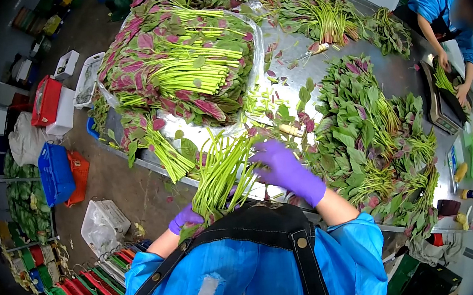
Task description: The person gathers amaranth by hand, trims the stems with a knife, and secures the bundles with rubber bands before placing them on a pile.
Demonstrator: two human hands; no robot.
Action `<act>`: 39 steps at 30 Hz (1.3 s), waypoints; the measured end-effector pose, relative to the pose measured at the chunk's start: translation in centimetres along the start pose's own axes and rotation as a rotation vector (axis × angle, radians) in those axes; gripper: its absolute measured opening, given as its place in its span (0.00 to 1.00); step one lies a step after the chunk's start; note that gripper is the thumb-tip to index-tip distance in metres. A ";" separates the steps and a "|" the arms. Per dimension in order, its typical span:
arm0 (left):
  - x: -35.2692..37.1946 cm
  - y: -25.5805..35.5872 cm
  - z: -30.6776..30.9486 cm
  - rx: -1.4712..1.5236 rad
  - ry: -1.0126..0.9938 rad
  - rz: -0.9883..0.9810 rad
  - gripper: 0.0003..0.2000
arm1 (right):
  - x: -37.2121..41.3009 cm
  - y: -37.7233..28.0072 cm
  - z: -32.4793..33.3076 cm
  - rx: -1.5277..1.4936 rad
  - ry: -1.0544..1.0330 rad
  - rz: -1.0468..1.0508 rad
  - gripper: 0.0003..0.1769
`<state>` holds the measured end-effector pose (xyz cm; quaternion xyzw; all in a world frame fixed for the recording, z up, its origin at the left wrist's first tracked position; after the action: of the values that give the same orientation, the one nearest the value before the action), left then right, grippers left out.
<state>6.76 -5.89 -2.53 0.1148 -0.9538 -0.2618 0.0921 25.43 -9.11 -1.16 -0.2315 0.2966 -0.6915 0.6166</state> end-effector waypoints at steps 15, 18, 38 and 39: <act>2.2 -1.1 4.0 -0.187 -0.006 0.109 0.48 | -1.2 -6.9 -0.6 0.043 0.016 0.031 0.54; 2.0 -0.9 3.4 -0.156 -0.016 0.097 0.48 | -1.4 -6.0 -1.4 -0.033 -0.121 -0.064 0.52; 0.5 -0.6 0.6 -0.073 -0.071 0.086 0.51 | -0.4 3.7 2.2 0.433 0.151 -0.170 0.33; 0.4 -0.6 0.7 -0.088 -0.086 0.092 0.51 | 0.1 2.5 1.3 0.194 0.006 -0.227 0.32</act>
<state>6.28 -6.21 -3.40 0.0556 -0.9487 -0.3038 0.0677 28.14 -9.51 -1.97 -0.2007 0.2024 -0.7829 0.5530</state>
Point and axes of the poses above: each hand's wrist, its own x-axis away from the middle knuckle, its own z-axis out of the back of the hand, y = z × x, the point moved 7 cm from there along -x, towards the middle knuckle, and after that the axes turned 7 degrees about -z, right-handed, at the moved point
